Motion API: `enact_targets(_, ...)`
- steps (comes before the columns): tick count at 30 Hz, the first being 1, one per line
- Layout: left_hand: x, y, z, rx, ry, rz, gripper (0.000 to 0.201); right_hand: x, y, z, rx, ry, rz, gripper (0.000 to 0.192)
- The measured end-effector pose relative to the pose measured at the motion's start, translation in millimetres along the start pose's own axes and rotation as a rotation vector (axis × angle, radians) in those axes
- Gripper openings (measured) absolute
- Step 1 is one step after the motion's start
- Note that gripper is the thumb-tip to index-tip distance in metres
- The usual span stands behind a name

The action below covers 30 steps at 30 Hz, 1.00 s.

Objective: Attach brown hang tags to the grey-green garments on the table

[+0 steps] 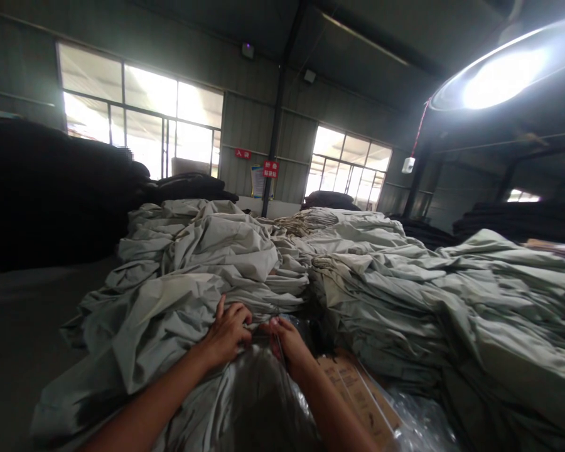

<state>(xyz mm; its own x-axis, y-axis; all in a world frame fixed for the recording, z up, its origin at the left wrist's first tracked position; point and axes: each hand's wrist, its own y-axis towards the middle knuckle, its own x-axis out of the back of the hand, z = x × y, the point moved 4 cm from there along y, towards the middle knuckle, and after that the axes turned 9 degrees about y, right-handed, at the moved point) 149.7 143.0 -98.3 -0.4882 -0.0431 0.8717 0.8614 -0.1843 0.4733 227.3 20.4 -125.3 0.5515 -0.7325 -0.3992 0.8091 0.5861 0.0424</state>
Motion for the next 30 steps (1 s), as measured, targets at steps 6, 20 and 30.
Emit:
enact_targets(6,-1.7,-0.7,-8.4,0.067,0.081,-0.021,0.009,1.7,5.6,-5.5,0.091,-0.065,0.042,0.036)
enact_targets(20,-10.0,19.1,31.8,0.423,-0.475,0.062,0.011,-11.4,4.7,-5.4,0.271,-1.001,-0.175,0.011)
enact_targets(30,-7.9,15.7,28.5,0.340,-0.435,-0.033,0.020,-20.4,32.7,-42.7,0.233,-0.559,-0.113,0.024)
